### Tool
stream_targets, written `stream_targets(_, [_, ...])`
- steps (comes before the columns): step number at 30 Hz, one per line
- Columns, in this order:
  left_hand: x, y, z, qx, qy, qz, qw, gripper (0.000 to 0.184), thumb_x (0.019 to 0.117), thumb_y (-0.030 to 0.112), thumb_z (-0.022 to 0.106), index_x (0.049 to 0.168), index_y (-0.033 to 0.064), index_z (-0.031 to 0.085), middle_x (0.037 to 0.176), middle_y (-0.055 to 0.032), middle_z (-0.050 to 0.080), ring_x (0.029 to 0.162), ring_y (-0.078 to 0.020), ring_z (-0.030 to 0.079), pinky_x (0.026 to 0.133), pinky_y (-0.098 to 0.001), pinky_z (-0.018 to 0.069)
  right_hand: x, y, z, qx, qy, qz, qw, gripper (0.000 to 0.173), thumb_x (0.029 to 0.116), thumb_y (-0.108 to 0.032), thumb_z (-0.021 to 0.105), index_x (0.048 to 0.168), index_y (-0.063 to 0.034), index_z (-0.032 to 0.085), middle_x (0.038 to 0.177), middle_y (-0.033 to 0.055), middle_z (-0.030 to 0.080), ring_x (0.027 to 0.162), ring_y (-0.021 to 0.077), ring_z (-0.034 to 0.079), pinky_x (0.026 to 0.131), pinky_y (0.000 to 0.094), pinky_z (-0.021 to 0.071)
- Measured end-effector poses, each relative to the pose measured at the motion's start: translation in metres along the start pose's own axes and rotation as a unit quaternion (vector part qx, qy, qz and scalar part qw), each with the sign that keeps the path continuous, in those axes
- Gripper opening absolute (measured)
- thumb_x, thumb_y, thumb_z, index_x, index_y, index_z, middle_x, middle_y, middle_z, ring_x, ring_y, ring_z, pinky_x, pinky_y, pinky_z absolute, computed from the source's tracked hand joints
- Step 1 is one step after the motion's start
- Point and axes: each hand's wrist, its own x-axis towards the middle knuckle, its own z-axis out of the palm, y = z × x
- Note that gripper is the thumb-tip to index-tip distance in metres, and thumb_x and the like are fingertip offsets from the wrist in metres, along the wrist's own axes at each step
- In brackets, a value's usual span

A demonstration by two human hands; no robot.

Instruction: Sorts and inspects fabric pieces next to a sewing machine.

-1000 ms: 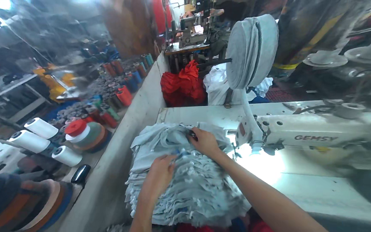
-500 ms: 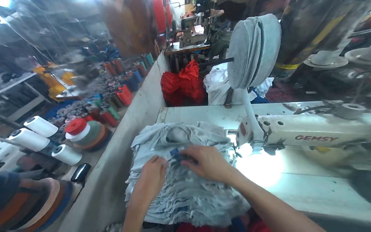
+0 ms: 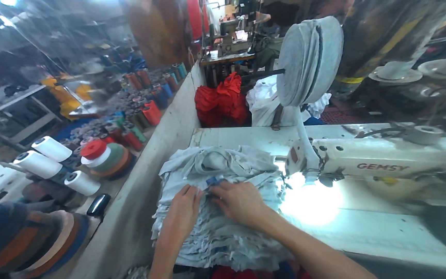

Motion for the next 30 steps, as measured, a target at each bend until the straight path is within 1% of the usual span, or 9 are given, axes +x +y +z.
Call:
stream_targets(3, [-0.001, 0.005, 0.001, -0.007, 0.016, 0.011, 1.000, 0.020, 0.1014, 0.019, 0.061, 0.100, 0.0034, 0.073, 0.093, -0.0114, 0.070, 0.085, -0.0234, 0.070, 0.080, -0.0386, 0.0594, 0.004, -0.007, 0.004, 0.004, -0.016, -0.013, 1.000, 0.028, 0.1045, -0.029, 0.053, 0.122, -0.0151, 0.070, 0.103, 0.0127, 0.071, 0.082, 0.0353, 0.071, 0.065, 0.0560, 0.0557])
stream_targets(5, [-0.002, 0.005, 0.001, -0.008, 0.023, 0.016, 1.000, 0.019, 0.1008, 0.019, 0.061, 0.100, 0.0040, 0.073, 0.093, -0.0104, 0.070, 0.084, -0.0222, 0.070, 0.080, -0.0372, 0.0594, 0.006, -0.010, 0.001, 0.008, -0.069, -0.009, 0.998, 0.027, 0.1051, -0.025, 0.051, 0.123, -0.0144, 0.069, 0.106, 0.0137, 0.071, 0.089, 0.0372, 0.070, 0.069, 0.0585, 0.0544])
stream_targets(10, [0.001, -0.007, 0.000, -0.005, 0.015, -0.029, 0.999, 0.022, 0.1032, 0.019, 0.058, 0.103, 0.0015, 0.072, 0.098, -0.0140, 0.070, 0.089, -0.0267, 0.071, 0.084, -0.0417, 0.0586, -0.004, 0.005, 0.000, 0.032, -0.155, 0.035, 0.987, 0.034, 0.1044, -0.036, 0.054, 0.122, -0.0118, 0.069, 0.117, 0.0149, 0.070, 0.103, 0.0390, 0.069, 0.080, 0.0636, 0.0527])
stream_targets(13, [0.005, -0.011, 0.006, -0.013, 0.021, -0.040, 0.999, 0.022, 0.1023, 0.020, 0.060, 0.103, 0.0021, 0.073, 0.097, -0.0127, 0.070, 0.087, -0.0247, 0.070, 0.083, -0.0404, 0.0587, -0.008, 0.011, 0.004, 0.038, -0.155, 0.027, 0.987, 0.034, 0.1044, -0.036, 0.054, 0.122, -0.0117, 0.068, 0.117, 0.0139, 0.070, 0.102, 0.0379, 0.070, 0.078, 0.0625, 0.0541])
stream_targets(18, [0.017, -0.002, 0.007, -0.021, -0.038, -0.106, 0.993, 0.039, 0.0962, 0.034, 0.071, 0.115, 0.0005, 0.069, 0.113, -0.0179, 0.068, 0.089, -0.0278, 0.070, 0.085, -0.0447, 0.0584, -0.009, 0.014, 0.010, 0.059, -0.134, 0.032, 0.989, 0.034, 0.1029, -0.037, 0.056, 0.124, -0.0125, 0.068, 0.118, 0.0139, 0.070, 0.102, 0.0386, 0.070, 0.079, 0.0644, 0.0541])
stream_targets(22, [0.026, 0.001, 0.004, -0.019, -0.107, -0.142, 0.984, 0.041, 0.0973, 0.030, 0.070, 0.126, 0.0009, 0.061, 0.114, -0.0207, 0.067, 0.098, -0.0328, 0.069, 0.091, -0.0491, 0.0558, -0.012, 0.015, 0.012, 0.061, -0.120, 0.033, 0.990, 0.034, 0.1026, -0.037, 0.056, 0.125, -0.0141, 0.068, 0.118, 0.0118, 0.071, 0.103, 0.0366, 0.070, 0.079, 0.0630, 0.0549])
stream_targets(25, [0.026, -0.002, 0.004, -0.014, -0.135, -0.119, 0.984, 0.043, 0.1010, 0.027, 0.065, 0.136, 0.0038, 0.057, 0.122, -0.0213, 0.066, 0.107, -0.0345, 0.068, 0.096, -0.0502, 0.0541, -0.013, 0.016, 0.014, 0.071, -0.114, 0.033, 0.990, 0.034, 0.1024, -0.038, 0.056, 0.125, -0.0152, 0.068, 0.118, 0.0111, 0.071, 0.104, 0.0356, 0.070, 0.080, 0.0627, 0.0546])
stream_targets(28, [0.021, -0.008, 0.002, -0.003, -0.134, -0.078, 0.988, 0.028, 0.1033, 0.023, 0.059, 0.118, 0.0021, 0.069, 0.115, -0.0178, 0.068, 0.105, -0.0300, 0.068, 0.096, -0.0451, 0.0543, -0.014, 0.015, 0.006, 0.092, -0.092, 0.034, 0.991, 0.037, 0.1018, -0.040, 0.057, 0.130, -0.0189, 0.068, 0.122, 0.0090, 0.071, 0.105, 0.0329, 0.070, 0.082, 0.0614, 0.0551])
stream_targets(30, [0.015, -0.012, -0.005, -0.005, -0.117, -0.066, 0.991, 0.026, 0.1036, 0.023, 0.059, 0.112, 0.0013, 0.071, 0.110, -0.0165, 0.069, 0.102, -0.0287, 0.069, 0.095, -0.0448, 0.0547, -0.012, 0.012, 0.003, 0.093, -0.025, 0.030, 0.995, 0.038, 0.1017, -0.042, 0.058, 0.131, -0.0203, 0.069, 0.115, 0.0082, 0.072, 0.095, 0.0311, 0.072, 0.076, 0.0582, 0.0567])
